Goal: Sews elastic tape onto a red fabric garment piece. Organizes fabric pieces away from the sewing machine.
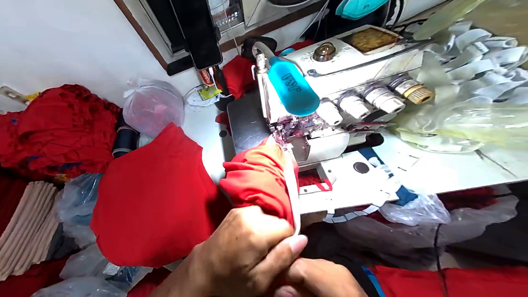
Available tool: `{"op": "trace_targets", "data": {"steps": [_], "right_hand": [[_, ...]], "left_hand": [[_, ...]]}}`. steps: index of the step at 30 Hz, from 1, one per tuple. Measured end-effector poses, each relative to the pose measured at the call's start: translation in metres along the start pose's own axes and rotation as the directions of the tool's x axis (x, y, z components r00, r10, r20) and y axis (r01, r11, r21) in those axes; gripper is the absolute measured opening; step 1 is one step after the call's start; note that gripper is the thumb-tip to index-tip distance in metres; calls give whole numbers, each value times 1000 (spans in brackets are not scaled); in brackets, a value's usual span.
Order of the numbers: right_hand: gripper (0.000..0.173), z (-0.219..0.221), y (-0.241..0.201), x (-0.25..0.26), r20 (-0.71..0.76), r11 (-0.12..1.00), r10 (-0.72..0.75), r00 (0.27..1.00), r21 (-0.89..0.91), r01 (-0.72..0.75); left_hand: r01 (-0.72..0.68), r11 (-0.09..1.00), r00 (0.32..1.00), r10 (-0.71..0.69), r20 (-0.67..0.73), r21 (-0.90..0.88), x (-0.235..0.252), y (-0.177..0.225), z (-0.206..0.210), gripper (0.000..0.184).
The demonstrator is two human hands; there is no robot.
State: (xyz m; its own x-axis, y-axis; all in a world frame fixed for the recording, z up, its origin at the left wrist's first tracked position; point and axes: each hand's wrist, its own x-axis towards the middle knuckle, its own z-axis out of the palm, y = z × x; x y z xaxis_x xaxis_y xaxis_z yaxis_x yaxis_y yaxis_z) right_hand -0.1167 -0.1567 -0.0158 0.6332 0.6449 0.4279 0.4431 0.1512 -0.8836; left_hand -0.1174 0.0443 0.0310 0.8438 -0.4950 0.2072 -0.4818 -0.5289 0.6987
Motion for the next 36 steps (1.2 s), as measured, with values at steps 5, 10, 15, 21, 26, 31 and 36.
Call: {"op": "trace_targets", "data": {"steps": [5,10,15,21,26,31,36], "right_hand": [[23,-19,22,-8,161,996,-5,987,-91,20],[20,-20,29,-14,199,935,-36,979,-339,103],[24,1,2,-6,196,927,-74,978,-347,140],[21,-2,19,-12,181,916,-77,981,-375,141],[25,12,0,-11,145,885,-88,985,-443,145],[24,21,-5,-10,132,931,-110,985,-333,149],[15,0,22,-17,218,926,-123,968,-326,191]], "left_hand": [[15,945,999,-31,43,327,-53,4,-10,56],[38,902,998,-54,24,430,-80,14,-1,33],[46,929,999,-35,-37,366,-90,26,12,25],[56,911,996,-23,-84,409,-99,29,19,32],[47,911,995,-5,-104,410,-97,31,25,19],[110,918,989,-63,-133,381,-99,38,25,24],[148,922,987,-117,-108,358,-101,46,22,24]]}}
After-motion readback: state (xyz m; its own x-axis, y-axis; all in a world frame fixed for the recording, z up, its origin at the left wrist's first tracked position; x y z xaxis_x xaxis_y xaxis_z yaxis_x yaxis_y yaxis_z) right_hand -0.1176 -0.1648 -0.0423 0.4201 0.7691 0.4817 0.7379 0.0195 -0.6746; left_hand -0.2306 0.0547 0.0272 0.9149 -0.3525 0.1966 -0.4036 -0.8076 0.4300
